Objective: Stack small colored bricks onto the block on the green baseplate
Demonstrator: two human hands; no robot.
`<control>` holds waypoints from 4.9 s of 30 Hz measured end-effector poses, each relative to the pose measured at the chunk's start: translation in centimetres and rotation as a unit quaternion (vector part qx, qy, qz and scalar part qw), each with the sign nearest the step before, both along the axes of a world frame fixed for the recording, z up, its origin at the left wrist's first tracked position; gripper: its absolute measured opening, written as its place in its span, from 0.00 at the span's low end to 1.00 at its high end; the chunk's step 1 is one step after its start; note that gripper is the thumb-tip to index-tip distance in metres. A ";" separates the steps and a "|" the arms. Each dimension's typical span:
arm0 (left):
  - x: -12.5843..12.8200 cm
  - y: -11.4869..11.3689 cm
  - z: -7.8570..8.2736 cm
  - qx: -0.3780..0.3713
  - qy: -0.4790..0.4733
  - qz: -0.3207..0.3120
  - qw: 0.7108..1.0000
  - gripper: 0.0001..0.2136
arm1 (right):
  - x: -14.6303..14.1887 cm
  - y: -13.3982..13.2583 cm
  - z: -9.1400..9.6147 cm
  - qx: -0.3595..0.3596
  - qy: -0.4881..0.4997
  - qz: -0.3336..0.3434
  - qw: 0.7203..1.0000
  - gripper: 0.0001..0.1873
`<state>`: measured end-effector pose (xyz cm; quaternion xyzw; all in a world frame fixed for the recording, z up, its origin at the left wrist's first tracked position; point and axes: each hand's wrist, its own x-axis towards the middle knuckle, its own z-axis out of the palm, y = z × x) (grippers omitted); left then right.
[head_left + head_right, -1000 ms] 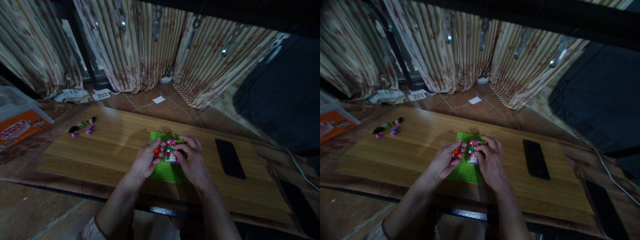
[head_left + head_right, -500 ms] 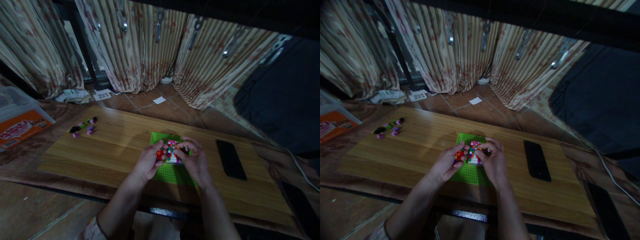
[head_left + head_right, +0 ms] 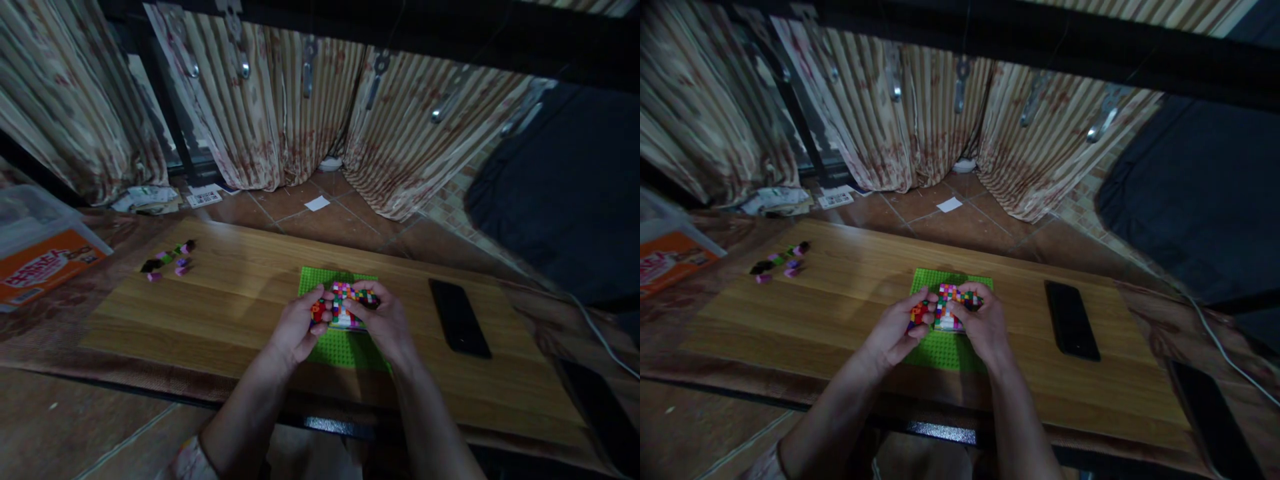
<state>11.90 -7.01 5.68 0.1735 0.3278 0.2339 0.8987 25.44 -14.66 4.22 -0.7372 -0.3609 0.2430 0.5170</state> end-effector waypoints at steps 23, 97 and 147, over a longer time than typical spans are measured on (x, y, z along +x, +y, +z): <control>0.0 0.2 0.7 -0.066 -0.150 0.145 0.976 0.09 | -6.0 0.1 3.5 0.083 -0.264 0.082 0.958 0.09; 1.1 0.0 -0.2 -0.111 -0.092 0.188 0.972 0.10 | 0.2 -0.6 -0.8 0.042 0.006 -0.012 0.999 0.11; 0.2 0.0 0.8 -0.112 -0.128 0.144 0.975 0.09 | -4.2 -0.3 3.0 0.112 -0.287 0.003 0.951 0.12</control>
